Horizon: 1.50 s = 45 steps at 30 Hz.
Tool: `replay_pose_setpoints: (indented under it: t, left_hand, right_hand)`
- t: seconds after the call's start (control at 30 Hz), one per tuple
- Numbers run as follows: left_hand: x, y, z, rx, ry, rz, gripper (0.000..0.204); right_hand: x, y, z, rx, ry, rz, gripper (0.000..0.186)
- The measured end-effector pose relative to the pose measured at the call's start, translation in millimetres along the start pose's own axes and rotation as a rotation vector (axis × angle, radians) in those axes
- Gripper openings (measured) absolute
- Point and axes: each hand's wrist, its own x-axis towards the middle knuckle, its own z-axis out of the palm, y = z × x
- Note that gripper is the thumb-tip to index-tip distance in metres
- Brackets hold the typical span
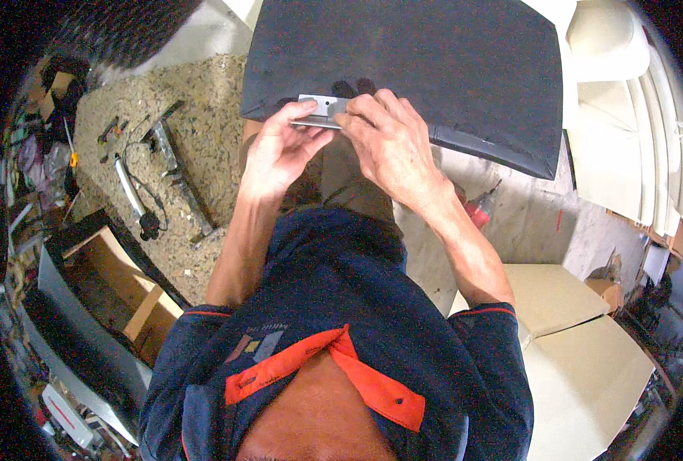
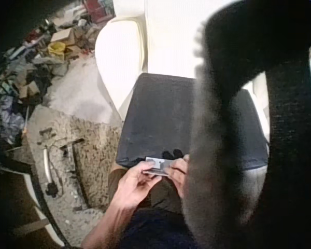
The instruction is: The person positions a metal hinge on a black seat cushion and secures it with a cordless drill. They align the hinge, insert screws, and fasten them to attach the hinge to the cushion.
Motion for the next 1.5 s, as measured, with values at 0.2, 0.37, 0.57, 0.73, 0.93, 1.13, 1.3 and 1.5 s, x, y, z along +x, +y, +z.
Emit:
replay_pose_setpoints:
  t: [0.2,0.37,0.57,0.73,0.93,1.13,1.3,1.5]
  left_hand:
    - [3.1,1.0,2.6,0.038,0.059,-0.048,0.023]
    - [1.5,1.1,1.9,0.072,0.062,-0.046,0.026]
    - [4.6,-2.7,3.8,0.123,0.162,0.045,0.022]
    - [6.3,-4.7,4.6,0.060,0.162,0.069,0.024]
    - [8.1,-3.0,8.3,0.114,0.179,0.126,0.025]
    - [7.1,-3.3,12.1,0.146,0.225,0.130,0.024]
    - [6.8,-4.2,15.7,0.167,0.235,0.166,0.026]
    - [7.3,-3.7,13.8,0.174,0.248,0.166,0.028]
  right_hand:
    - [-8.4,4.6,6.7,0.024,0.032,0.019,0.042]
    - [-14.9,3.3,16.5,-0.018,0.093,-0.007,0.054]
    - [-26.5,2.0,13.9,0.020,0.157,0.004,0.051]
    - [-98.9,-8.7,17.5,0.149,0.351,0.266,0.032]
    - [-218.9,42.9,70.2,-0.063,-0.073,0.998,0.018]
    - [-254.7,124.6,123.5,-0.042,-0.656,1.026,0.027]
    - [-274.5,139.1,161.7,-0.150,-0.621,0.818,0.029]
    - [-286.2,162.8,213.9,-0.140,-0.649,0.876,0.028]
